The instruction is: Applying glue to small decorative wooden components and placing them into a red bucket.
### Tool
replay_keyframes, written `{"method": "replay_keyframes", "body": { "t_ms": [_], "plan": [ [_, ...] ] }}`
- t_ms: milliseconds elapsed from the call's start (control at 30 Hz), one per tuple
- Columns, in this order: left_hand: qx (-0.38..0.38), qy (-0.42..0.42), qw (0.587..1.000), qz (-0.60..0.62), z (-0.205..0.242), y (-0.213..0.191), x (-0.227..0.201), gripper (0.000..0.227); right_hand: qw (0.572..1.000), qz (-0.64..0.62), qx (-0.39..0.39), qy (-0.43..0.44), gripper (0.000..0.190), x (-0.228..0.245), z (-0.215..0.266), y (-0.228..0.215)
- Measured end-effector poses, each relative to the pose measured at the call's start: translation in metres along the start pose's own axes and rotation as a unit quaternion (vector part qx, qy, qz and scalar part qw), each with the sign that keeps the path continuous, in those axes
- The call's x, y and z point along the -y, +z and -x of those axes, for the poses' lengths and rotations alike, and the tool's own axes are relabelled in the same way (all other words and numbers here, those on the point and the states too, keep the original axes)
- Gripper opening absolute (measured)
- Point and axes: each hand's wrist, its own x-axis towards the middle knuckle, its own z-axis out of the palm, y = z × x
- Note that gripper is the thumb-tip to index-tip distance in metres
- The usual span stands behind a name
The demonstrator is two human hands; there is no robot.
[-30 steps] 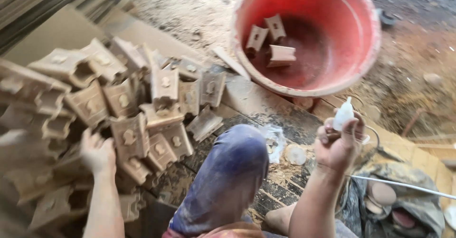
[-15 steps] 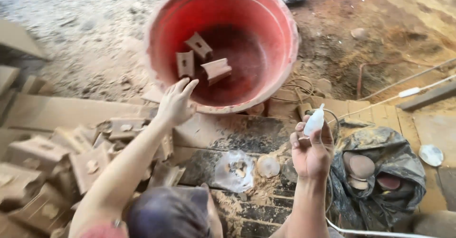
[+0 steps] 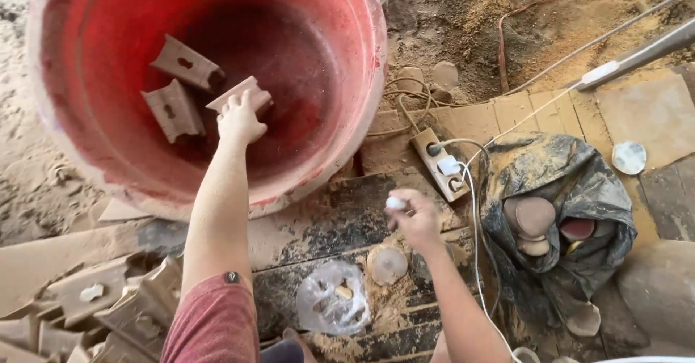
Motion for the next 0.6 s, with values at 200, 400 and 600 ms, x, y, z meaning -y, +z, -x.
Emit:
{"method": "replay_keyframes", "body": {
  "t_ms": [200, 400, 600],
  "plan": [
    [0.009, -0.044, 0.998, -0.042, -0.020, 0.006, 0.002, 0.101, 0.981, 0.188, 0.049, 0.020, 0.020, -0.056, 0.002, 0.014],
    [0.038, -0.080, 0.996, -0.015, -0.029, 0.006, -0.001, 0.112, 0.963, 0.245, 0.073, 0.088, 0.016, -0.049, 0.004, 0.016],
    [-0.032, -0.097, 0.994, -0.025, -0.037, 0.023, 0.012, 0.102, 0.930, 0.357, 0.076, 0.029, 0.015, -0.073, 0.008, 0.021]
  ]
}}
